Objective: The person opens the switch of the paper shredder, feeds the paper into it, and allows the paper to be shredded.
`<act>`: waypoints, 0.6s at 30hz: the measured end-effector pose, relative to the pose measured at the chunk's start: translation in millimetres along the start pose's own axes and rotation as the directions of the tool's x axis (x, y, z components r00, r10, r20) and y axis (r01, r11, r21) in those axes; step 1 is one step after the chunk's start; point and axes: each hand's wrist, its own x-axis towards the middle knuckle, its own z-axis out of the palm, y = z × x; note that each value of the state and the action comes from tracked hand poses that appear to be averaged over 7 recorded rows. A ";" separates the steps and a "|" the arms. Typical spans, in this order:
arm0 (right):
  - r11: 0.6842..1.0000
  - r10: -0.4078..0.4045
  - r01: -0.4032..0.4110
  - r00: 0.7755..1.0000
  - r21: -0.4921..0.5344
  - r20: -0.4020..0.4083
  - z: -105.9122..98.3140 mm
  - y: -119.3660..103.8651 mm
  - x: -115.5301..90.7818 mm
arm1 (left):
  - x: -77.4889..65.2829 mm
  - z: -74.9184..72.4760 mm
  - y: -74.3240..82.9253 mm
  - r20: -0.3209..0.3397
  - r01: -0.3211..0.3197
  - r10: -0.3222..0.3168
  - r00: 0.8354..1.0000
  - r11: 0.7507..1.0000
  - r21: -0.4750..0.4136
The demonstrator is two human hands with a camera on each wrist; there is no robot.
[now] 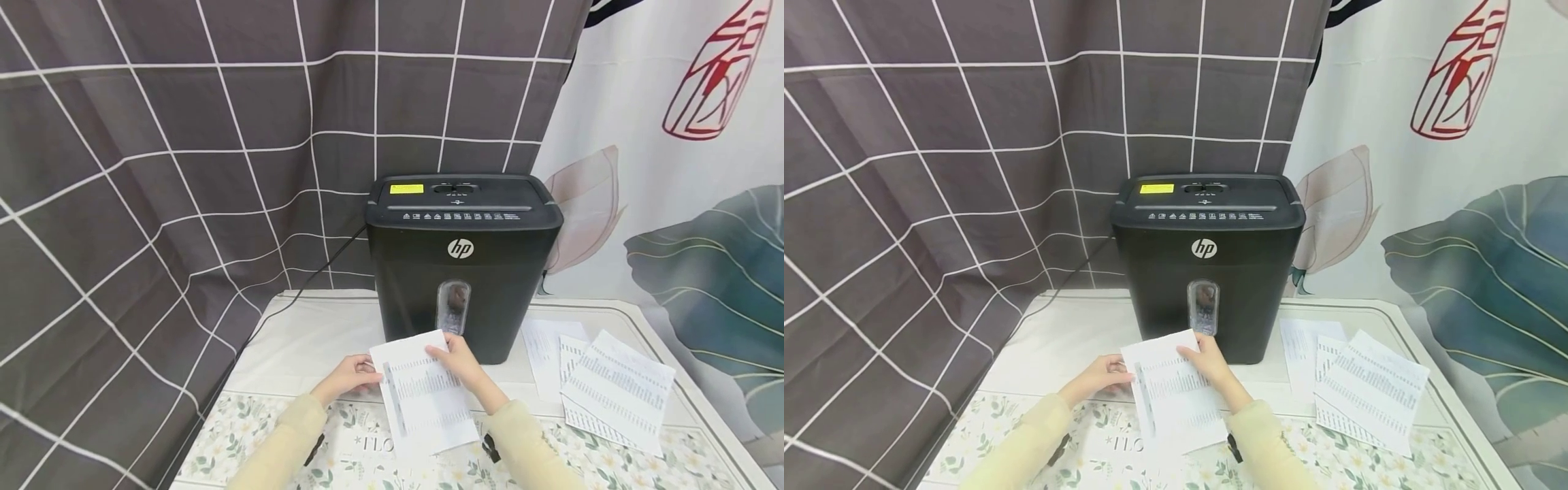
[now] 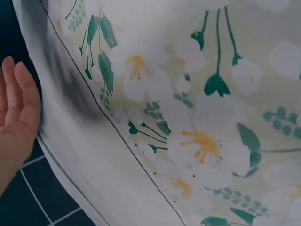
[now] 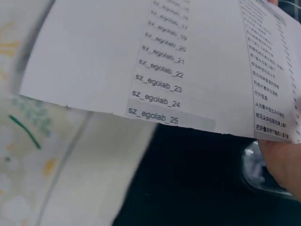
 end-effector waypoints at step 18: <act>0.946 -0.095 0.126 0.989 0.299 -0.117 -39.9 -92.7 -3.7 | -4.5 20.4 24.5 0.196 -0.193 0.213 0.957 0.974 -0.118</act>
